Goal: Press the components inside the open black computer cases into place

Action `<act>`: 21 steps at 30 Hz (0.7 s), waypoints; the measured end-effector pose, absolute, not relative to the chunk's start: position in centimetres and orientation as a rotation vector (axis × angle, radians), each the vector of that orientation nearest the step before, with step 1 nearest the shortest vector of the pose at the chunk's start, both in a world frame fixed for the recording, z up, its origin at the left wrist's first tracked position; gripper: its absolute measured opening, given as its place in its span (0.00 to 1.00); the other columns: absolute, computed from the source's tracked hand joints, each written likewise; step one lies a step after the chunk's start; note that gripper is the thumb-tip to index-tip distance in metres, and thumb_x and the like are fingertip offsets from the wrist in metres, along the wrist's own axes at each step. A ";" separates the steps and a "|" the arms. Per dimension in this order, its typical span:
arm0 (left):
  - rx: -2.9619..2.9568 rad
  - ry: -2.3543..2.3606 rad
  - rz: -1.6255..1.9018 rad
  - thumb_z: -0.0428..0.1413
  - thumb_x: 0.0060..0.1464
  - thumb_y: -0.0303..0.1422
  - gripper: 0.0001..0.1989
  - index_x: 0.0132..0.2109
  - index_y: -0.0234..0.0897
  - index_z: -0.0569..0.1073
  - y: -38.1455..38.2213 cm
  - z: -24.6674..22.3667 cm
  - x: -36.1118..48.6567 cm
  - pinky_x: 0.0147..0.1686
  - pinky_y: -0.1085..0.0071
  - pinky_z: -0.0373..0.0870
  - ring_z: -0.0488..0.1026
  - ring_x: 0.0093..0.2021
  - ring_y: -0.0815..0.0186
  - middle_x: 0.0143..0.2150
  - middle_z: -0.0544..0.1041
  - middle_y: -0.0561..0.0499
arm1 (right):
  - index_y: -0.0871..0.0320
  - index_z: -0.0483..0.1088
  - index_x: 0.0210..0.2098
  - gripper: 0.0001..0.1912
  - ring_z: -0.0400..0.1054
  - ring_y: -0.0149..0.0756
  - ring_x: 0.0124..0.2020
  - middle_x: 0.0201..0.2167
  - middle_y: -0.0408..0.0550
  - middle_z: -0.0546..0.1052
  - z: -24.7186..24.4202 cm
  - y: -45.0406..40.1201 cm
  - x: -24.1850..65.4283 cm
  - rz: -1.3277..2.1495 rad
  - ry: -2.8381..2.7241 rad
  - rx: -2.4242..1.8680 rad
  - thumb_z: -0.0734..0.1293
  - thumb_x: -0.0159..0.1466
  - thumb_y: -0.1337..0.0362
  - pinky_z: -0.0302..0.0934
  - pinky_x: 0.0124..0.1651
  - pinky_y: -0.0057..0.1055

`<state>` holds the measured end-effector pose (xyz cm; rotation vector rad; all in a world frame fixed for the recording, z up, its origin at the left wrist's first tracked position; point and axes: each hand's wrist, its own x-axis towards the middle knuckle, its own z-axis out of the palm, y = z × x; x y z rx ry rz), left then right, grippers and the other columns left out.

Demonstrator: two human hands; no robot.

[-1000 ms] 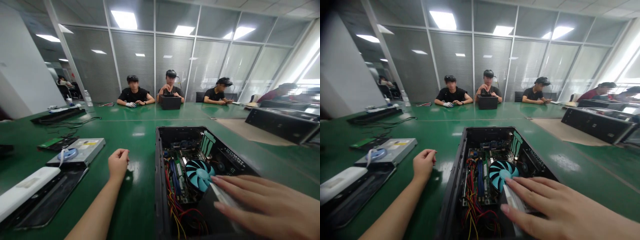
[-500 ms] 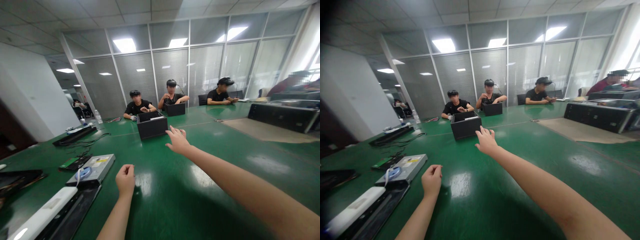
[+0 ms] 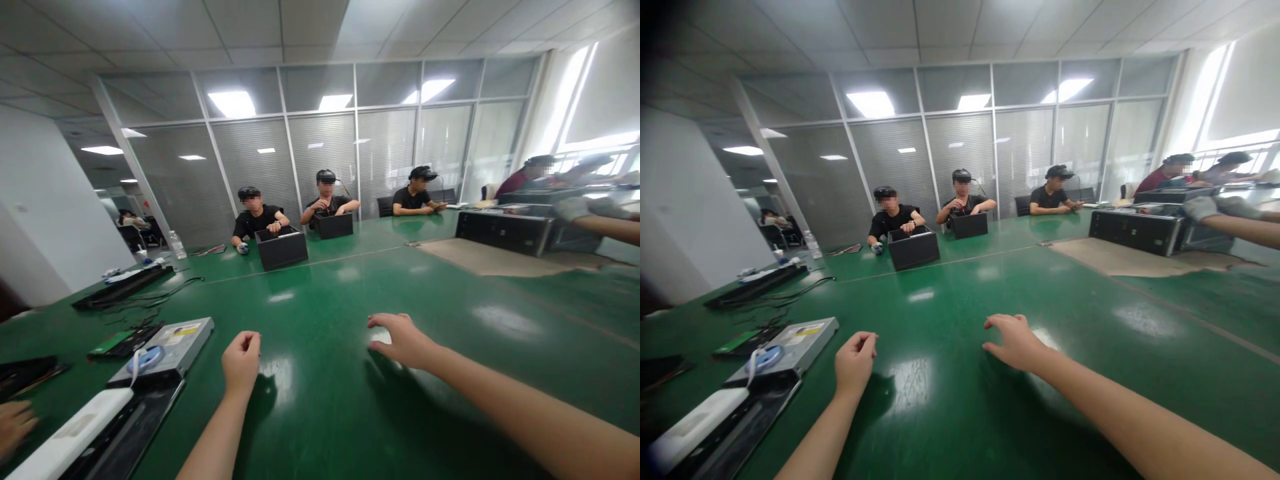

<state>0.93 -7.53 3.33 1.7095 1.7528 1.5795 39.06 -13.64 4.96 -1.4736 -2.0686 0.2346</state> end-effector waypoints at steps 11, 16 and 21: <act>2.025 1.695 1.364 0.52 0.56 0.43 0.14 0.29 0.39 0.73 -10.1 4.6 3.3 0.27 0.73 0.62 0.68 0.23 0.67 0.21 0.70 0.56 | 0.57 0.70 0.47 0.16 0.72 0.38 0.35 0.41 0.51 0.78 1.9 -11.7 44.0 0.541 -1.637 -1.246 0.66 0.62 0.56 0.67 0.41 0.37; 2.094 1.653 1.266 0.52 0.57 0.42 0.14 0.31 0.39 0.73 -10.0 4.4 3.6 0.27 0.73 0.62 0.67 0.23 0.68 0.21 0.69 0.56 | 0.58 0.71 0.47 0.17 0.70 0.37 0.33 0.37 0.49 0.78 2.0 -11.5 44.7 0.608 -1.663 -1.263 0.67 0.62 0.56 0.65 0.38 0.35; 2.093 1.616 1.217 0.52 0.57 0.42 0.14 0.31 0.38 0.73 -9.4 3.7 3.7 0.27 0.73 0.62 0.66 0.22 0.68 0.21 0.69 0.56 | 0.58 0.72 0.44 0.15 0.69 0.35 0.30 0.33 0.47 0.78 2.4 -11.6 45.0 0.585 -1.655 -1.260 0.66 0.62 0.56 0.64 0.36 0.33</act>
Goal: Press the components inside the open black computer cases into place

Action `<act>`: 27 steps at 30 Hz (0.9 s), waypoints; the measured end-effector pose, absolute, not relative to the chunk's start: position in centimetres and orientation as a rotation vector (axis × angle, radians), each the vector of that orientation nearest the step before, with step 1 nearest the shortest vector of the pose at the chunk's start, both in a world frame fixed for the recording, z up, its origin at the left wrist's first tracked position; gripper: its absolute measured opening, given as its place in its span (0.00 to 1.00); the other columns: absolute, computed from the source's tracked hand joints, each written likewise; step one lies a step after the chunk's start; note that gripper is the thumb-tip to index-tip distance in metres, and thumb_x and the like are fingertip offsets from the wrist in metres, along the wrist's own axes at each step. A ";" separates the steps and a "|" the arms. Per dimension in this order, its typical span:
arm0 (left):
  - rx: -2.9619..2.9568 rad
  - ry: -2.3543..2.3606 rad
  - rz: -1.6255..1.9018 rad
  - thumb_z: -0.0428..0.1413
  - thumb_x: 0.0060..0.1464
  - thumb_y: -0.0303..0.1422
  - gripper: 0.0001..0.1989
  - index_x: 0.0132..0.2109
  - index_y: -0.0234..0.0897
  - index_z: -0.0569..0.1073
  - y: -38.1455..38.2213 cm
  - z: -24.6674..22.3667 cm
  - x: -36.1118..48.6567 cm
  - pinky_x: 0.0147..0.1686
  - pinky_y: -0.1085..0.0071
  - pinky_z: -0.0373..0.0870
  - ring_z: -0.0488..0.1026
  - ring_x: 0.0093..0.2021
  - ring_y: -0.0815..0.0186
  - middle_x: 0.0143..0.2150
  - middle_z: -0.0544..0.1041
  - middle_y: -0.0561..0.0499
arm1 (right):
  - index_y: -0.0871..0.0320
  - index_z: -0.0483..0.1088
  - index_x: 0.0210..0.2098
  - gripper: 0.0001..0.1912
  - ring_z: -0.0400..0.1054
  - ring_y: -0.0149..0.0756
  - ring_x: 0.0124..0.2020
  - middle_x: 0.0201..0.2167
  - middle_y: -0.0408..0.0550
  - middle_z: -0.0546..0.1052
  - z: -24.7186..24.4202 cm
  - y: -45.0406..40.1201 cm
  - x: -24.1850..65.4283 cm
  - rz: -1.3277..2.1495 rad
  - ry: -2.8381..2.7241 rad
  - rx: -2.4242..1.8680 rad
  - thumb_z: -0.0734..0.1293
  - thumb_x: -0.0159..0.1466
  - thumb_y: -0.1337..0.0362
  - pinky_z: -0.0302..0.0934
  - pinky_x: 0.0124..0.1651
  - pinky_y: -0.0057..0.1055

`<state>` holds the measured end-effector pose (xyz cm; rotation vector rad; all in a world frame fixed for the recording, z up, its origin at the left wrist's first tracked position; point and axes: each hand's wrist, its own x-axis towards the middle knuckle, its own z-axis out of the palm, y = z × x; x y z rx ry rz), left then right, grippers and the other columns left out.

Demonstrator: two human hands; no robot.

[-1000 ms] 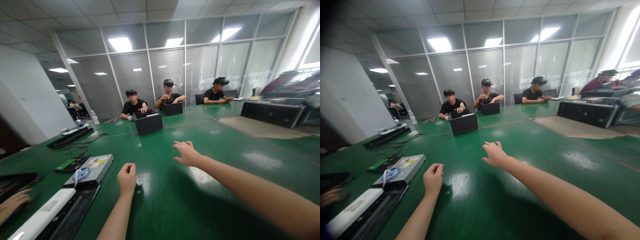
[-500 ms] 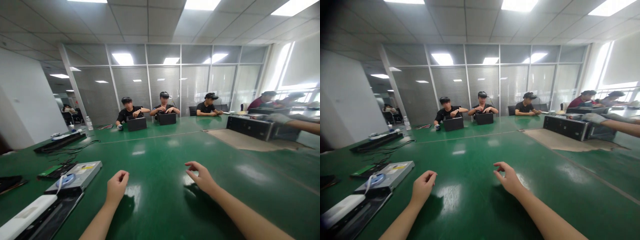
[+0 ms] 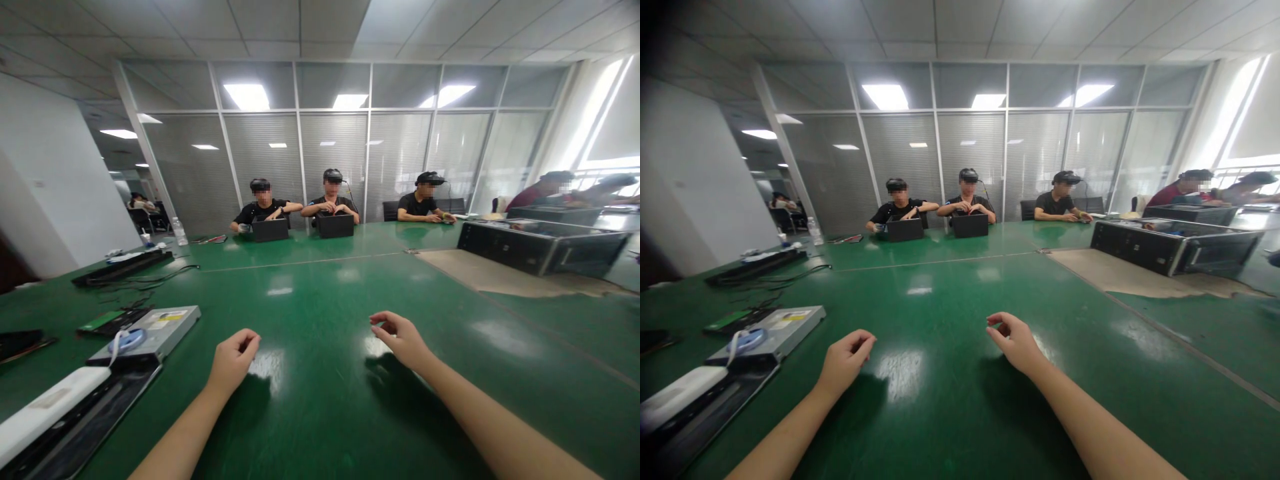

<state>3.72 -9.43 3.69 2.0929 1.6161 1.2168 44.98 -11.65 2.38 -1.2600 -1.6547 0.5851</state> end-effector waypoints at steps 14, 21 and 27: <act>2.018 1.576 1.187 0.54 0.55 0.42 0.13 0.32 0.39 0.74 -9.1 3.5 3.7 0.26 0.73 0.64 0.68 0.20 0.68 0.20 0.71 0.56 | 0.58 0.73 0.44 0.16 0.70 0.33 0.29 0.37 0.49 0.79 2.0 -11.2 45.4 0.598 -1.667 -1.284 0.66 0.61 0.55 0.65 0.34 0.32; 2.014 1.566 1.117 0.53 0.55 0.43 0.13 0.32 0.39 0.74 -8.9 3.5 3.7 0.25 0.72 0.64 0.69 0.21 0.67 0.21 0.71 0.56 | 0.58 0.72 0.45 0.17 0.72 0.34 0.30 0.38 0.50 0.79 1.5 -10.8 45.7 0.631 -1.640 -1.286 0.67 0.60 0.55 0.66 0.33 0.32; 2.048 1.602 1.112 0.53 0.55 0.44 0.14 0.32 0.39 0.74 -8.8 3.6 3.6 0.26 0.72 0.65 0.69 0.21 0.67 0.20 0.71 0.56 | 0.58 0.72 0.45 0.17 0.72 0.34 0.30 0.39 0.49 0.79 1.3 -10.7 45.8 0.671 -1.633 -1.295 0.67 0.60 0.56 0.67 0.34 0.33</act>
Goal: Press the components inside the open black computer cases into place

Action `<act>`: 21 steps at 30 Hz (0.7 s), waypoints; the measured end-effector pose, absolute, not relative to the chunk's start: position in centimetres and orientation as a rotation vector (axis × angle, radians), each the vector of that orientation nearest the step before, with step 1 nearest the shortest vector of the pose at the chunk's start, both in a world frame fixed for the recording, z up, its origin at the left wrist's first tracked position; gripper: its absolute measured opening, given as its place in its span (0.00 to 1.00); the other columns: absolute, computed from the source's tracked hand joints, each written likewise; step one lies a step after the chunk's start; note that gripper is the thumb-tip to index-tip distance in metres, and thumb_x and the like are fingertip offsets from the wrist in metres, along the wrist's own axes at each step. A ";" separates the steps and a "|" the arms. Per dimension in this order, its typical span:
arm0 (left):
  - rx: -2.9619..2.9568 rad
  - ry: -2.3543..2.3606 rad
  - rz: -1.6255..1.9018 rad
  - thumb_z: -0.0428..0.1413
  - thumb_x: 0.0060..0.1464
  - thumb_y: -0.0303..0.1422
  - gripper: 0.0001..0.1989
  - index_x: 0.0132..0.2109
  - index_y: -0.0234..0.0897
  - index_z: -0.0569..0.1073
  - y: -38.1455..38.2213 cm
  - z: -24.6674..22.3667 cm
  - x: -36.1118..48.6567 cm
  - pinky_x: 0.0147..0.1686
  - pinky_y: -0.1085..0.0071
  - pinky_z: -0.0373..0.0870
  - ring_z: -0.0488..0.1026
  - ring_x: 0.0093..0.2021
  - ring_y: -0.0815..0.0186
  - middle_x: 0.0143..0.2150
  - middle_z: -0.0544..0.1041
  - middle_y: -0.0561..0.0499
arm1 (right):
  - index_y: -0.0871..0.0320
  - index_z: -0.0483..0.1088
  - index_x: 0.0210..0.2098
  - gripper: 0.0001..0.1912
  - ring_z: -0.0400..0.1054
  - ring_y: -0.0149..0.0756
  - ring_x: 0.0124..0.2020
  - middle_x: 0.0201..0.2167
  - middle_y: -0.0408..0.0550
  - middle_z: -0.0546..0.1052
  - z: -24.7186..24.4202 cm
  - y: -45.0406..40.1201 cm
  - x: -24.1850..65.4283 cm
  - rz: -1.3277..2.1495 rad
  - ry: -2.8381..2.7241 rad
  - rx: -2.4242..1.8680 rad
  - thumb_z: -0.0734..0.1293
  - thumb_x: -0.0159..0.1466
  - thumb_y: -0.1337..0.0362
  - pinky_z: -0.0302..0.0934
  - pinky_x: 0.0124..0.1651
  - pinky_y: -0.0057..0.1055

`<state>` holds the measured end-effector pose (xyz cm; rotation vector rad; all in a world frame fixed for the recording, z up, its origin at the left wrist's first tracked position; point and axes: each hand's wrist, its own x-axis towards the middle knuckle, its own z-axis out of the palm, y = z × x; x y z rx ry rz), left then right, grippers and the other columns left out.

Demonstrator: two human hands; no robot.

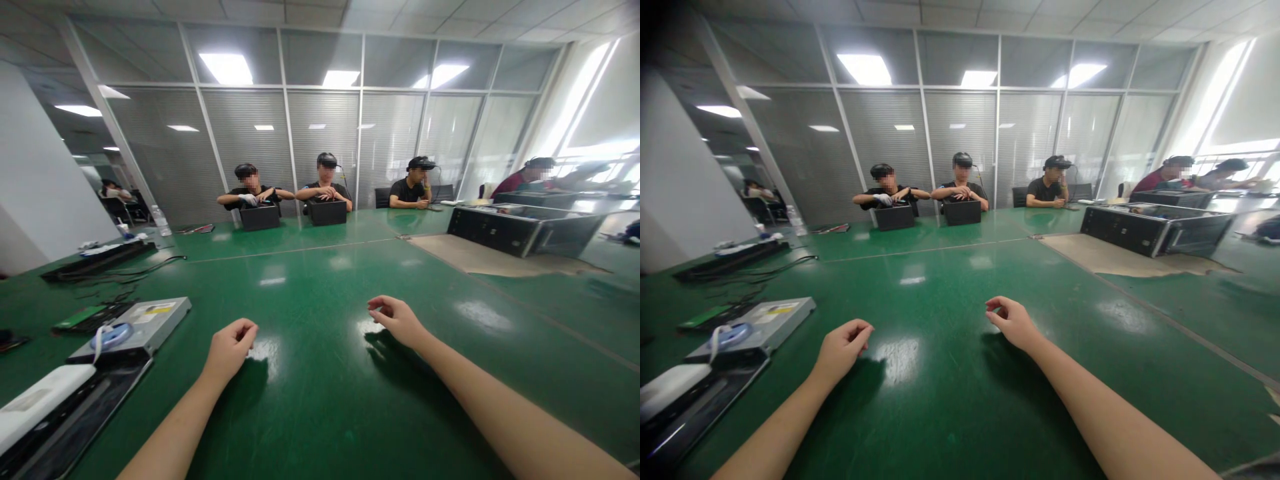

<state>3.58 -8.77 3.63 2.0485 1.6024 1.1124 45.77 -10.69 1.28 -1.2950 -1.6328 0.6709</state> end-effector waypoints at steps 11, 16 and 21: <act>1.936 1.720 1.101 0.52 0.55 0.44 0.13 0.34 0.39 0.73 -8.1 3.1 2.6 0.28 0.72 0.66 0.72 0.23 0.65 0.21 0.73 0.55 | 0.58 0.72 0.46 0.17 0.71 0.34 0.30 0.39 0.49 0.79 1.0 -10.5 45.6 0.672 -1.637 -1.262 0.67 0.61 0.56 0.68 0.34 0.33; 1.931 1.717 1.106 0.53 0.54 0.44 0.14 0.38 0.39 0.73 -8.1 3.3 2.7 0.27 0.72 0.65 0.72 0.23 0.65 0.22 0.73 0.56 | 0.58 0.71 0.46 0.16 0.72 0.35 0.31 0.39 0.49 0.78 0.9 -10.4 45.7 0.679 -1.649 -1.260 0.67 0.61 0.56 0.68 0.36 0.34; 1.930 1.712 1.100 0.53 0.53 0.44 0.14 0.40 0.39 0.73 -7.9 3.2 2.8 0.27 0.71 0.66 0.72 0.21 0.65 0.21 0.73 0.56 | 0.57 0.70 0.48 0.17 0.72 0.36 0.33 0.41 0.50 0.77 1.8 -11.3 45.2 0.482 -1.732 -1.267 0.65 0.63 0.58 0.68 0.39 0.36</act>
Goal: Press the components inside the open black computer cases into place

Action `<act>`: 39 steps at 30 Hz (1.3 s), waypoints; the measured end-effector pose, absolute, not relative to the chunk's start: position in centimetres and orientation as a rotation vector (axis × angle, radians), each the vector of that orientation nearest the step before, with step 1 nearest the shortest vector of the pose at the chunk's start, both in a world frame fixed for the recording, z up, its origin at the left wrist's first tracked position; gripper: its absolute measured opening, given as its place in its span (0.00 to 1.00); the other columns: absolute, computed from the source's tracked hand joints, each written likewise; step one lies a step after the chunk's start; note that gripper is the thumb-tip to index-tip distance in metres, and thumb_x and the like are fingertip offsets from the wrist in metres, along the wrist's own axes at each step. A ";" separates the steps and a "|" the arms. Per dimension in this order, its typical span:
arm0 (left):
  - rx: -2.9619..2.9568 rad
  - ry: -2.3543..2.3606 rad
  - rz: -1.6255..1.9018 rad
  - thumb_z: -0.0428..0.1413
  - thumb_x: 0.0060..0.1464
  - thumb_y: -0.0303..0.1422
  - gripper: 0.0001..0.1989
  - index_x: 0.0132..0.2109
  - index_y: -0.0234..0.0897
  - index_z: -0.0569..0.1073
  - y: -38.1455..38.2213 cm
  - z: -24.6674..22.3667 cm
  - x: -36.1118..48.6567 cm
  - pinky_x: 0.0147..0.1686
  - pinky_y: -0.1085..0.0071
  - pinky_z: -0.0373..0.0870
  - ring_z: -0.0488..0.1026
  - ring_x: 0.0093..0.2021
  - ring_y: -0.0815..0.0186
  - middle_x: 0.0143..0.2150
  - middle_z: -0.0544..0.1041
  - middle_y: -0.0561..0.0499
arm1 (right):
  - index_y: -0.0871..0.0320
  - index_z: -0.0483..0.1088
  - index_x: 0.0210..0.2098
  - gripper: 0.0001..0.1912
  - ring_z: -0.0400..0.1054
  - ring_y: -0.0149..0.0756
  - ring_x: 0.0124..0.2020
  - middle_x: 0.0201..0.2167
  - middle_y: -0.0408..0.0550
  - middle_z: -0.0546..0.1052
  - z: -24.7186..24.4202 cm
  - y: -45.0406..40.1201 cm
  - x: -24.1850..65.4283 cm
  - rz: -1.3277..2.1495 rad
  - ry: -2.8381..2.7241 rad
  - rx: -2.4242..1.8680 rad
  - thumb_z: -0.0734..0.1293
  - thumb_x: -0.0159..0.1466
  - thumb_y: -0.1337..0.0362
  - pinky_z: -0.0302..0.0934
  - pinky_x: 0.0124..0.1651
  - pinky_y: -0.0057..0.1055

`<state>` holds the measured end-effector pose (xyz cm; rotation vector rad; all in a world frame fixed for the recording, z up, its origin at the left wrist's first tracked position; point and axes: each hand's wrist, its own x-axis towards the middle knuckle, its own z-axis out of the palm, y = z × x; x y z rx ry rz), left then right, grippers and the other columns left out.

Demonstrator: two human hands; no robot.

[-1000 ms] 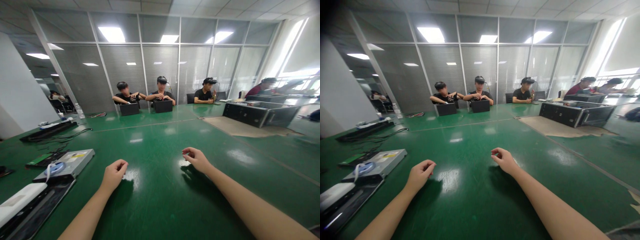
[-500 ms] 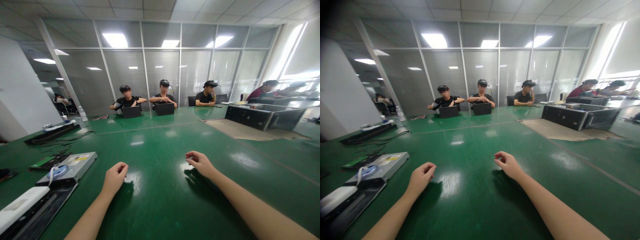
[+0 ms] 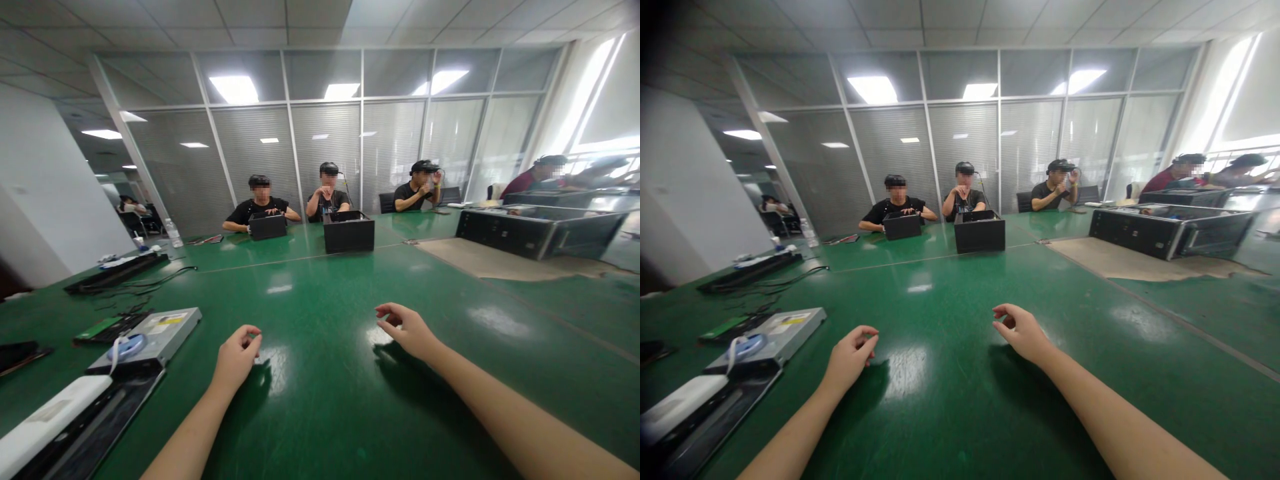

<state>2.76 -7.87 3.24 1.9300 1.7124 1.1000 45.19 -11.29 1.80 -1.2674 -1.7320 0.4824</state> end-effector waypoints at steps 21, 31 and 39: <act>1.917 1.527 1.040 0.53 0.55 0.44 0.14 0.39 0.38 0.72 -6.2 1.5 2.3 0.25 0.72 0.64 0.70 0.21 0.66 0.21 0.72 0.56 | 0.63 0.71 0.47 0.23 0.66 0.51 0.47 0.42 0.58 0.76 15.2 -11.0 45.1 -0.585 -2.179 -1.760 0.72 0.59 0.54 0.61 0.49 0.44; 1.827 1.501 1.126 0.54 0.52 0.44 0.17 0.43 0.37 0.73 -6.5 1.5 2.0 0.24 0.72 0.65 0.69 0.19 0.67 0.21 0.73 0.56 | 0.51 0.70 0.53 0.20 0.72 0.43 0.44 0.46 0.51 0.77 22.5 -28.2 39.5 -0.187 -2.514 -1.281 0.64 0.65 0.50 0.67 0.46 0.38; 1.834 1.516 1.053 0.55 0.51 0.46 0.18 0.42 0.37 0.74 -6.4 1.9 2.4 0.24 0.71 0.66 0.70 0.20 0.65 0.22 0.74 0.55 | 0.61 0.75 0.49 0.30 0.74 0.52 0.43 0.44 0.59 0.79 20.2 -10.4 39.9 -0.289 -2.812 -1.988 0.70 0.56 0.45 0.67 0.41 0.40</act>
